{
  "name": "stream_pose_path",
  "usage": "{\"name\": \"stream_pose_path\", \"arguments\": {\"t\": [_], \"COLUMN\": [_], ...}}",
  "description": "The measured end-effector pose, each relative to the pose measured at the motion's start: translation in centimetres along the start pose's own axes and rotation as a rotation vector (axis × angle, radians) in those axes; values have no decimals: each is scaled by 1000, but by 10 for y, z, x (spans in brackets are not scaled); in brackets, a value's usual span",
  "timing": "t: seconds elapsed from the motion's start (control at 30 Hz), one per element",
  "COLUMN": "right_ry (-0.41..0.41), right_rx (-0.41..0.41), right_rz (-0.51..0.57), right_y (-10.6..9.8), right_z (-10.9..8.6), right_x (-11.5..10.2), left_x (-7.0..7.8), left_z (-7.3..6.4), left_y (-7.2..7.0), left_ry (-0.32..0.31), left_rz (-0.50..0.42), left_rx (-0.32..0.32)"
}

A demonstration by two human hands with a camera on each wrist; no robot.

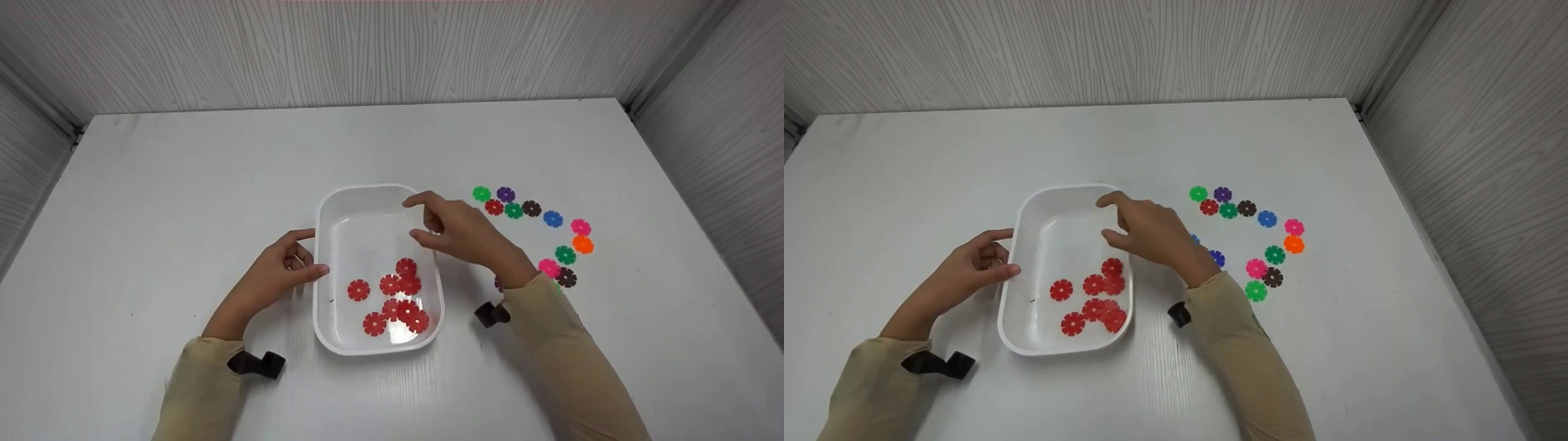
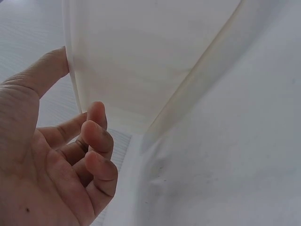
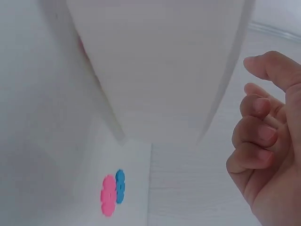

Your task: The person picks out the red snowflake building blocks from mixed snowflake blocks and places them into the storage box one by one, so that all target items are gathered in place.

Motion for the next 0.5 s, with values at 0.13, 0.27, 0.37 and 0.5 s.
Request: {"name": "stream_pose_path", "arguments": {"t": [0.13, 0.27, 0.37, 0.5], "right_ry": [122, 251, 335, 420], "right_rx": [24, 24, 23, 29], "right_rz": [53, 91, 106, 115], "right_y": [-11, -17, -20, -26], "right_z": [3, 4, 4, 3], "right_x": [32, 65, 86, 109], "left_x": [-1, -1, -1, -2], "left_z": [2, 2, 1, 1], "left_y": [1, 1, 1, 1], "left_ry": [-3, -6, -13, -15], "left_rz": [-8, -9, -7, -13], "left_rx": [-1, 0, -2, -1]}}
Point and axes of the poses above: each hand's wrist, its own z-axis towards the middle knuckle, its own y-axis out of the palm, x = y × z, the point moved 6 cm from there along z, towards the middle knuckle, and after that the axes turned 4 degrees about y, right-handed, at the moved point
